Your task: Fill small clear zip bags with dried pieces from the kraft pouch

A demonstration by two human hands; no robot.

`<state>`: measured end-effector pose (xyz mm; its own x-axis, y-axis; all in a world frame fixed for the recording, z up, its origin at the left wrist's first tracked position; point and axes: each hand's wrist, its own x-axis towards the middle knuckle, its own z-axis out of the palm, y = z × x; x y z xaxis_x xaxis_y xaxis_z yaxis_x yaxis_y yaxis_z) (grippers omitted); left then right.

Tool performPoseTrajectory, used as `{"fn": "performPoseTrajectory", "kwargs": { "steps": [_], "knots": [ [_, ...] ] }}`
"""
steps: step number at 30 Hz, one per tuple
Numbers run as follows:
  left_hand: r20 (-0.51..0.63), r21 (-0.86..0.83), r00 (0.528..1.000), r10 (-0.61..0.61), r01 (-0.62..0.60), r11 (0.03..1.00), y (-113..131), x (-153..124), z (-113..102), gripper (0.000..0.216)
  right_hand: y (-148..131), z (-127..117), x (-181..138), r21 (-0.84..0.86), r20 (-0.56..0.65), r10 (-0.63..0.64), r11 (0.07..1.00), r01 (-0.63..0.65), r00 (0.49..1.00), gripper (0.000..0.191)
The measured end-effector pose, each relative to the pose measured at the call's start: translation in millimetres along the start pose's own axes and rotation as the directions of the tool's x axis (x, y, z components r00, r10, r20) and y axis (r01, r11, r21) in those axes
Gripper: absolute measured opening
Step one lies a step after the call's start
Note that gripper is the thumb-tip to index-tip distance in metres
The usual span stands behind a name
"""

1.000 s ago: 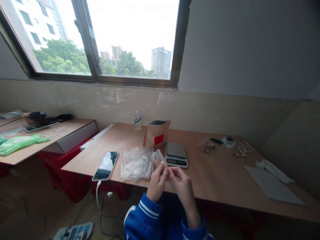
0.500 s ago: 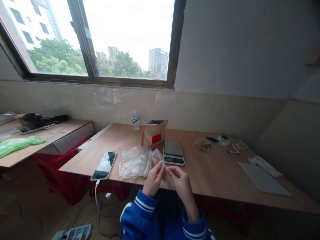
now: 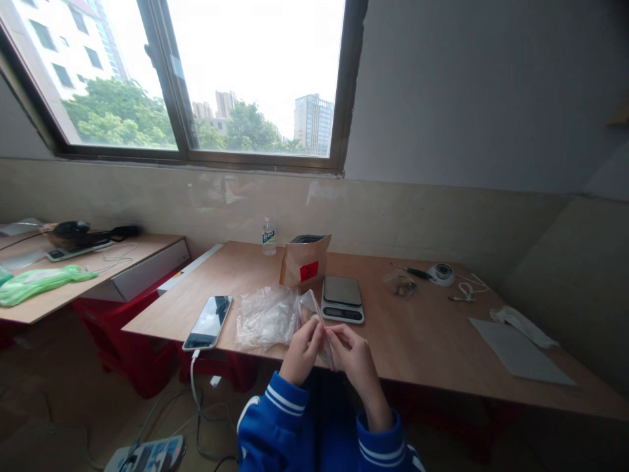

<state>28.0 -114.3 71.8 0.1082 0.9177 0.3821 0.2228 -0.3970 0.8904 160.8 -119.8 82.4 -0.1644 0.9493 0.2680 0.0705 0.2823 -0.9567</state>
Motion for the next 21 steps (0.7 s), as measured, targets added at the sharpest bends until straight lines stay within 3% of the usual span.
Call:
{"fn": "performPoseTrajectory", "kwargs": {
  "steps": [3,6,9,16,21],
  "knots": [
    [0.009,0.008,1.000,0.000,0.000,1.000,3.9,-0.8,0.7,0.028,-0.5,0.8,-0.6,-0.042,-0.038,-0.007,0.999,0.006,0.999,0.029],
    [0.029,0.024,1.000,0.009,-0.010,1.000,8.3,-1.0,2.9,0.028,2.0,1.4,-0.1,-0.078,-0.161,0.005,0.997,-0.017,0.987,0.029],
    [0.048,0.041,0.999,0.011,-0.013,0.999,11.9,-1.0,6.0,0.028,6.8,1.0,1.3,-0.019,-0.250,0.037,0.999,-0.043,0.967,0.031],
    [-0.015,0.014,0.999,-0.052,0.053,0.999,12.3,-1.2,11.3,0.026,10.8,2.8,2.5,0.108,-0.143,0.099,0.991,-0.084,0.985,0.033],
    [-0.113,-0.021,0.989,-0.091,0.089,0.996,7.9,0.6,10.3,0.029,1.9,5.0,1.0,0.073,-0.129,0.074,0.995,-0.065,0.989,0.032]
  ]
}}
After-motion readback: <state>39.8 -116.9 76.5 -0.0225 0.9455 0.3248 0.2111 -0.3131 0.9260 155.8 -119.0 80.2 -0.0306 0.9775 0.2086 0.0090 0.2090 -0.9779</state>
